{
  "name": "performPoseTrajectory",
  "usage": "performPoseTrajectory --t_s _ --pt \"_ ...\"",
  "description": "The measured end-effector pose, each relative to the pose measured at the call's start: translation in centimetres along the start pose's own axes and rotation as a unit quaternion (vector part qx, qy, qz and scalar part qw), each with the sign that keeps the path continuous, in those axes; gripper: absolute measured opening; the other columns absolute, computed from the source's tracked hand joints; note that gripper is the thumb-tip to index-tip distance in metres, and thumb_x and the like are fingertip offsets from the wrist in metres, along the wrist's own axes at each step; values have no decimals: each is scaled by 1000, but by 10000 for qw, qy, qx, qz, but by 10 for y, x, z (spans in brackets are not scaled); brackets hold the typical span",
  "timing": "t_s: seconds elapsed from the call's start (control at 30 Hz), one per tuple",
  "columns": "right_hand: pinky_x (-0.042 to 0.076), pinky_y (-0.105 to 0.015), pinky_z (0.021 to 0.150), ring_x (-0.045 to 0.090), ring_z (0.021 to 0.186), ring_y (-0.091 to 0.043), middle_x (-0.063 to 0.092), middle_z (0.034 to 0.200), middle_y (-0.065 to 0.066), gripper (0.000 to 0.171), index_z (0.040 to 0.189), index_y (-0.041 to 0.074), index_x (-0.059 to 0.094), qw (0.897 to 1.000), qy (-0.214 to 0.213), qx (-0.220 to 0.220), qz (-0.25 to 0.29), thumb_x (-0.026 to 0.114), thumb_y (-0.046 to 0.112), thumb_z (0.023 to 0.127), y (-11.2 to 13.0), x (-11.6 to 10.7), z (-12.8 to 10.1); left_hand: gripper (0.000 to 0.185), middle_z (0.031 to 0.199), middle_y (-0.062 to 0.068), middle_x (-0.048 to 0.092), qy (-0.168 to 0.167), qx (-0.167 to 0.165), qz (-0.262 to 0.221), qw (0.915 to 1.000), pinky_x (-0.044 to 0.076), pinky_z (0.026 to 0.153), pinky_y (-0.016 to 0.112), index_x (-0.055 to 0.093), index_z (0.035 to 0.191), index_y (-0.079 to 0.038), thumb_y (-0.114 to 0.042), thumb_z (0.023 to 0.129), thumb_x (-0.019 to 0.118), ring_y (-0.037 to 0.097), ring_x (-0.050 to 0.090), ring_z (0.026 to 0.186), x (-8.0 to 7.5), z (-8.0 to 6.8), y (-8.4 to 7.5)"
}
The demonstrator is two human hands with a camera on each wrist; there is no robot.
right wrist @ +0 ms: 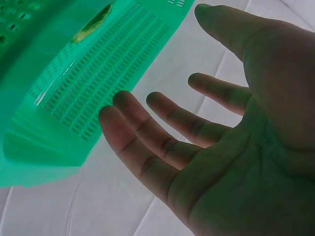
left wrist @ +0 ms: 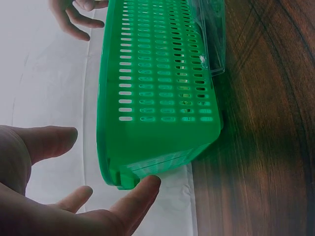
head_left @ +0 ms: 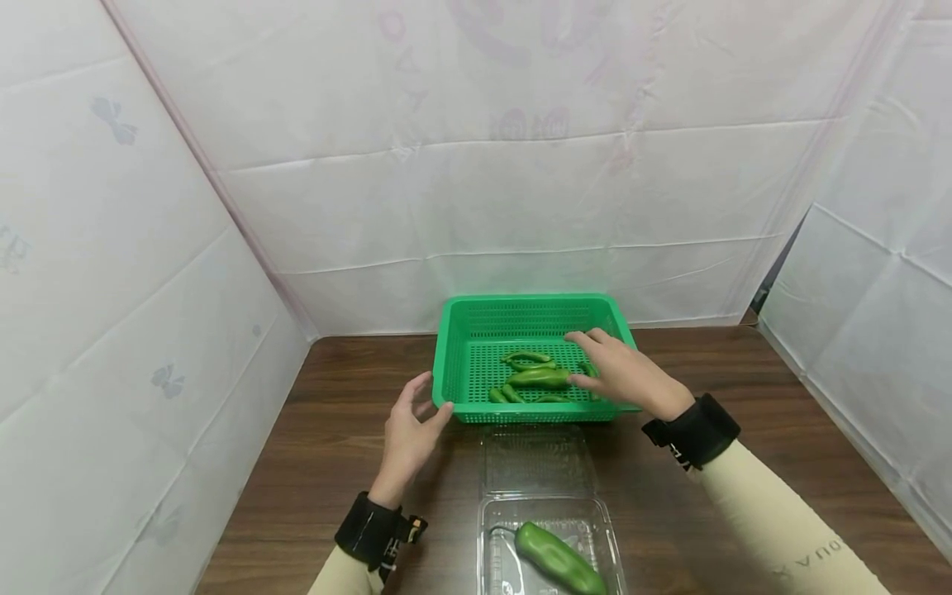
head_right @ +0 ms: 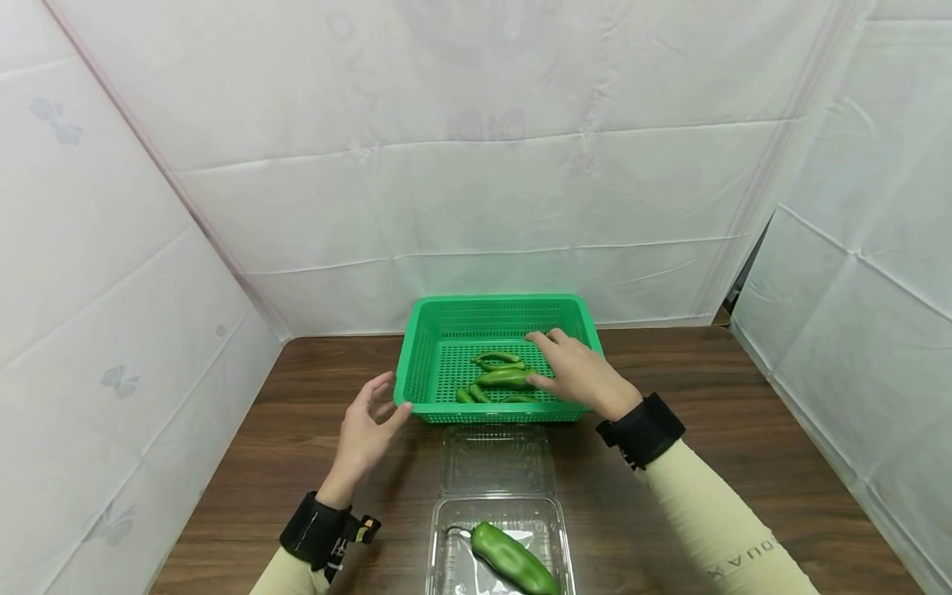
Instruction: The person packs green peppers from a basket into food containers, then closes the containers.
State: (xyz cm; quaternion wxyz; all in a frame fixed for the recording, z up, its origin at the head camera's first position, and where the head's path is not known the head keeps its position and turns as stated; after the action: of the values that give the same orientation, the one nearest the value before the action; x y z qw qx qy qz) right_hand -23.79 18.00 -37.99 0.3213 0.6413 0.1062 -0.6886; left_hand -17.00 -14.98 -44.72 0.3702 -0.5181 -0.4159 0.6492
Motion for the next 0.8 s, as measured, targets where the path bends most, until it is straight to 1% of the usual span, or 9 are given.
performPoseTrajectory --t_s 0.13,0.33,0.53,0.63,0.8 --pt "54 -46 88 59 115 -35 52 137 -24 70 155 5 40 9997 200 114 79 72 31 99 -5 -1 5 64 154 22 46 42 -65 -127 9999 56 95 53 45 153 -11 -14 96 74 41 58 129 2 3 1" --pt "52 -51 96 54 124 -41 49 141 -27 68 155 3 39 9984 405 223 328 71 27 99 -12 -1 16 67 153 22 48 119 -55 -282 9995 55 97 54 42 155 -11 -12 96 74 40 58 130 4 5 1" --pt "49 -55 101 49 131 -45 45 145 -30 67 155 3 38 9958 687 399 456 69 26 100 -18 1 23 72 157 21 44 239 -72 -239 9994 53 100 57 36 159 -11 -15 97 73 43 54 132 5 5 2" --pt "47 -58 103 46 134 -48 43 148 -32 66 155 3 38 9940 837 511 485 69 25 101 -20 1 26 73 157 21 44 236 -98 -173 9995 51 102 58 35 159 -11 -15 97 73 44 52 134 6 6 3" --pt "44 -61 106 39 139 -51 39 151 -33 66 156 3 37 9889 1154 816 467 68 26 102 -26 4 32 74 154 23 46 213 -132 -138 9996 48 105 59 34 159 -13 -15 97 74 44 51 135 6 7 5"
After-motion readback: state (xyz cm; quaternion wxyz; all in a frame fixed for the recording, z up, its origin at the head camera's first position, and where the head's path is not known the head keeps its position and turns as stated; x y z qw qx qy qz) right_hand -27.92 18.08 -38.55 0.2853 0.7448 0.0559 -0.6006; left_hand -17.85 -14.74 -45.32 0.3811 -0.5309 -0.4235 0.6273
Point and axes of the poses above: each hand's wrist, its own z-axis towards the middle knuckle, its own x-axis out of the palm, y = z × x, the point moved 1 cm from there along z, towards the middle knuckle
